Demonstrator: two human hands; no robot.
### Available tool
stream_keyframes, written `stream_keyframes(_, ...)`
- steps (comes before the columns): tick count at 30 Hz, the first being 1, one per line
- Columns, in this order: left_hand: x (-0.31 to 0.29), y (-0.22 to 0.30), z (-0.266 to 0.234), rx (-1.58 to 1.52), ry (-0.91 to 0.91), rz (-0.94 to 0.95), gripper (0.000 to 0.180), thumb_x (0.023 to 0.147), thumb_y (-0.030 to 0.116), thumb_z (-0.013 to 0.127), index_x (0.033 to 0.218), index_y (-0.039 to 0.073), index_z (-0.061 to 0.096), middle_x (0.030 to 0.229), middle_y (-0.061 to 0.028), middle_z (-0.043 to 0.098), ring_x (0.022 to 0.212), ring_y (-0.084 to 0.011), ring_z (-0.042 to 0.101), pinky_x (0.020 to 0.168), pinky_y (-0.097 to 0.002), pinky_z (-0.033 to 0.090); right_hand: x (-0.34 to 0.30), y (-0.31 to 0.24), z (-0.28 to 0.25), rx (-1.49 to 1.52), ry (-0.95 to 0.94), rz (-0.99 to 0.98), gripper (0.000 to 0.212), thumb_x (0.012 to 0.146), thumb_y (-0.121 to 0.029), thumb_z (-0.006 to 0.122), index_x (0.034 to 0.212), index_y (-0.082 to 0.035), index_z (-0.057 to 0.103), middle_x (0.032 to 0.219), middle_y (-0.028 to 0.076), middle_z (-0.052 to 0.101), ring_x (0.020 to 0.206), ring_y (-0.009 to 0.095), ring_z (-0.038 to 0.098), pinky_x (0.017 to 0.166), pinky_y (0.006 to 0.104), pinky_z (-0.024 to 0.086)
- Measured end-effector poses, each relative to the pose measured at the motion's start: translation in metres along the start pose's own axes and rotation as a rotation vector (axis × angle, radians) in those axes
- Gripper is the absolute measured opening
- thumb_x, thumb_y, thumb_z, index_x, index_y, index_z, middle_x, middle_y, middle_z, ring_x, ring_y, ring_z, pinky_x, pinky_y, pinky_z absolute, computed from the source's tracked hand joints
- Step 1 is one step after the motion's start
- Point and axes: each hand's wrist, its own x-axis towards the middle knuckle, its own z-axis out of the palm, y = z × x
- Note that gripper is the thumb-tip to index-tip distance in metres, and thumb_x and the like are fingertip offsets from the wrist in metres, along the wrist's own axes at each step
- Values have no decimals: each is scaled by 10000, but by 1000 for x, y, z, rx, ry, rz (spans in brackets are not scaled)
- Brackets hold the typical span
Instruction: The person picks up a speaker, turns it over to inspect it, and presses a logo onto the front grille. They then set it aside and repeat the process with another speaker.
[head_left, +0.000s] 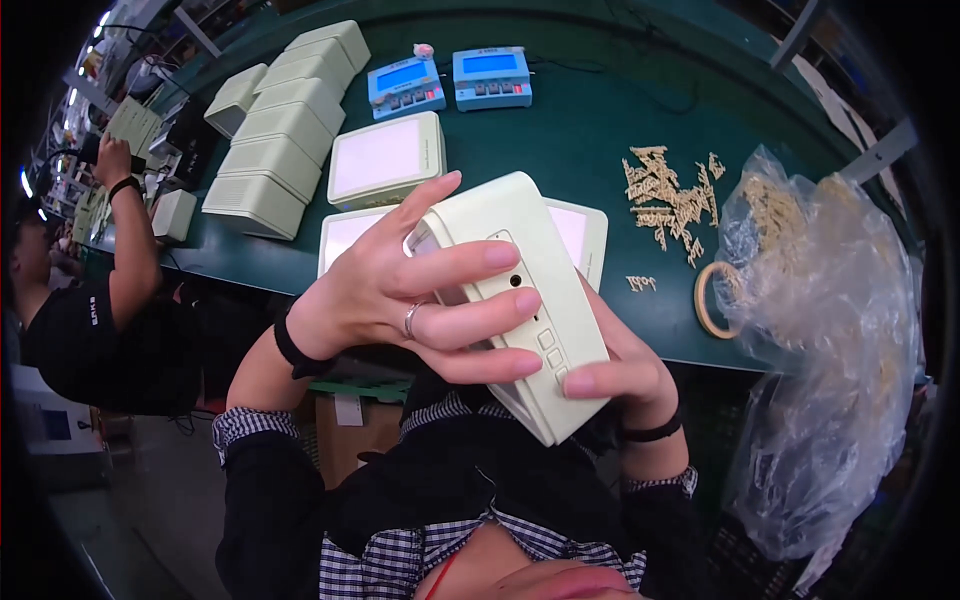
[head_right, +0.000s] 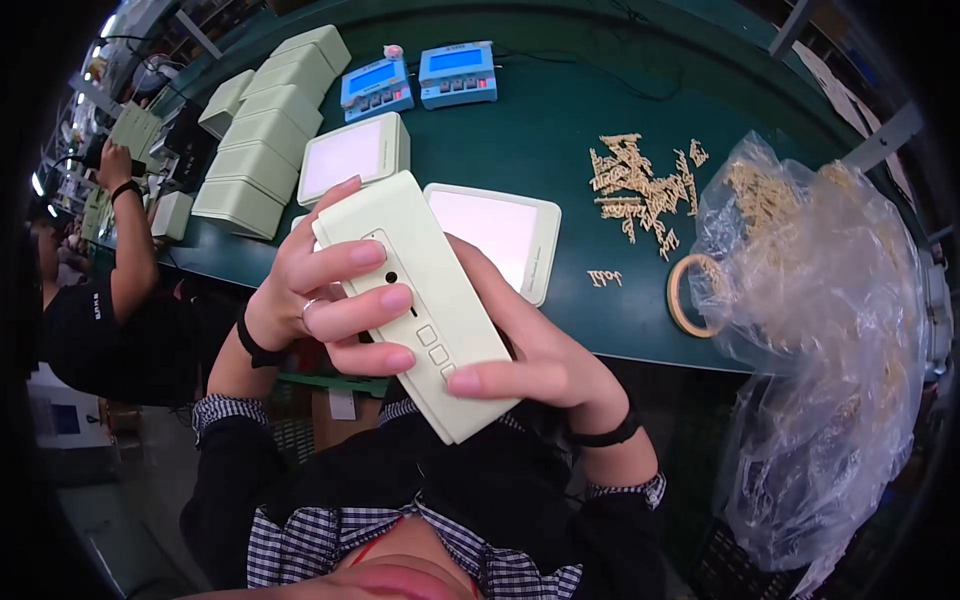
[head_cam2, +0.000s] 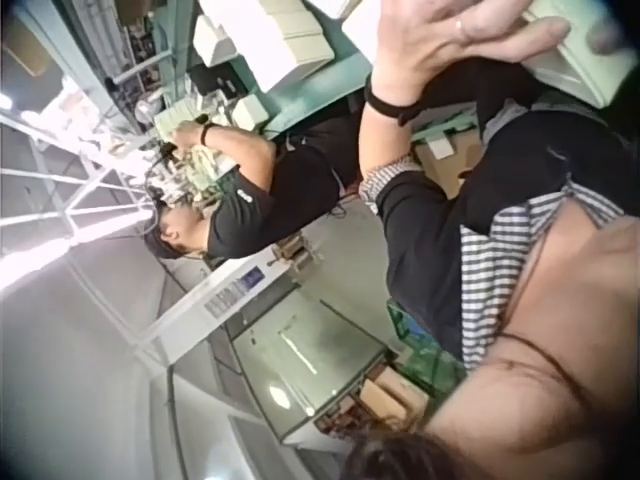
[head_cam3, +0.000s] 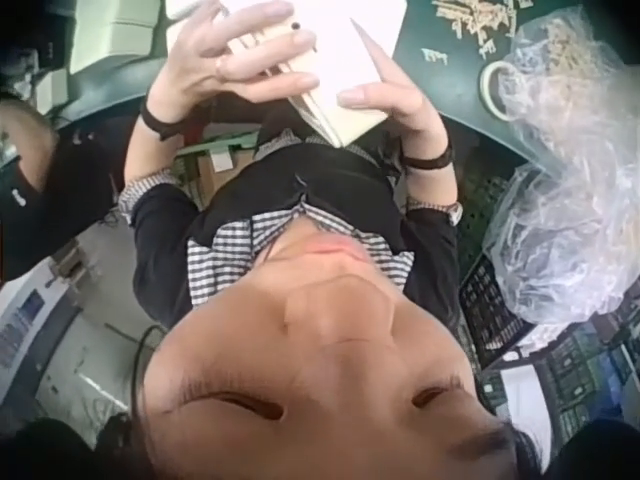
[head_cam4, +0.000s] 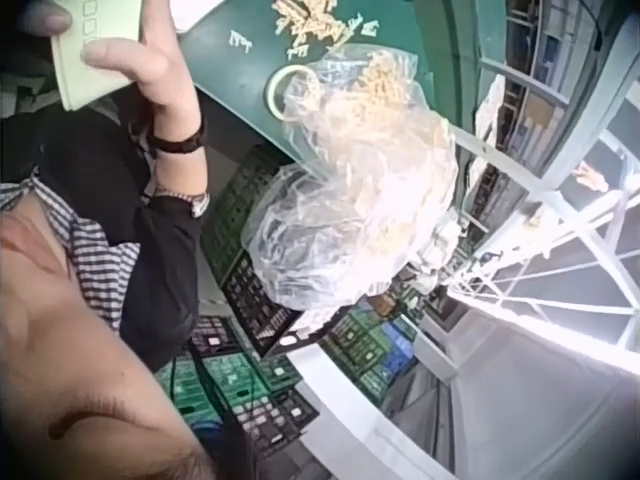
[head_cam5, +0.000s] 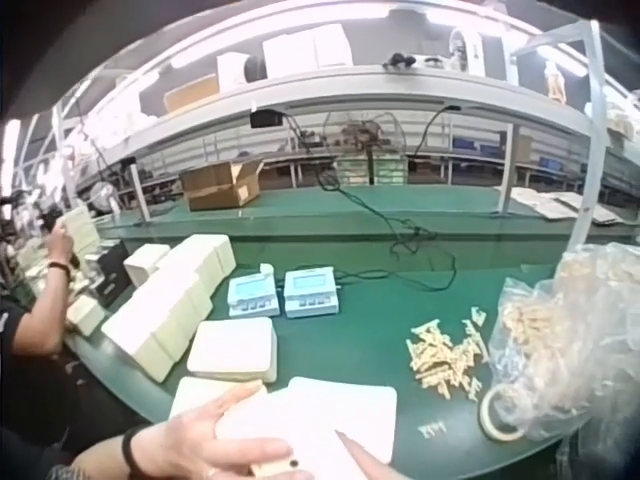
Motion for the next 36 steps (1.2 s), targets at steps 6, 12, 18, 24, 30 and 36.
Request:
stream_keyframes(6, -3, -1, 2, -122, -144, 39, 724, 781, 127, 773, 1330, 421, 404, 1319, 51, 438, 1265, -222, 463, 948, -555, 552, -11, 25, -6, 147, 39, -60, 1011, 756, -234, 706, 1552, -9, 126, 1493, 175, 341, 1394, 269, 346, 1136, 349, 276)
stream_keyframes(12, -31, 28, -24, -203, -272, -232, 720, 769, 236, 797, 1385, 316, 434, 1433, -87, 394, 1358, -386, 374, 1045, -650, 404, -26, 49, -12, 374, 61, -81, 1003, 725, -187, 663, 1552, 9, 129, 1525, 183, 358, 1417, 273, 347, 1154, 377, 277)
stream_keyframes(18, -27, 33, -21, -327, -625, -496, 962, 723, 358, 813, 1515, 119, 323, 1583, -222, 235, 1445, -464, 239, 1120, -610, 273, -71, 87, -43, 728, 44, -375, 754, 796, -184, 571, 1470, 54, 331, 1400, 229, 509, 1255, 326, 549, 1094, 415, 391)
stream_keyframes(24, -41, 44, -2, -183, -796, -701, 961, 698, 261, 823, 1513, 101, 339, 1580, -188, 273, 1450, -463, 219, 1130, -612, 236, -66, 30, -58, 615, 293, -454, 715, 839, -253, 553, 1459, 47, 358, 1384, 244, 524, 1238, 354, 563, 1085, 458, 405)
stream_keyframes(30, -39, 51, 1, -115, -805, -699, 896, 741, 265, 781, 1506, 90, 350, 1566, -183, 315, 1457, -426, 232, 1156, -552, 236, -14, -46, -101, 432, 489, -217, 550, 906, -439, 551, 1293, -48, 557, 1206, 145, 628, 1064, 321, 623, 958, 474, 463)
stream_keyframes(36, -38, 60, 12, -214, -639, -702, 847, 740, 242, 795, 1462, 43, 401, 1546, -181, 347, 1419, -440, 309, 1128, -553, 297, 45, -65, -152, 182, 486, 40, 519, 889, -468, 571, 1268, -113, 596, 1171, 114, 635, 1052, 284, 603, 907, 475, 446)
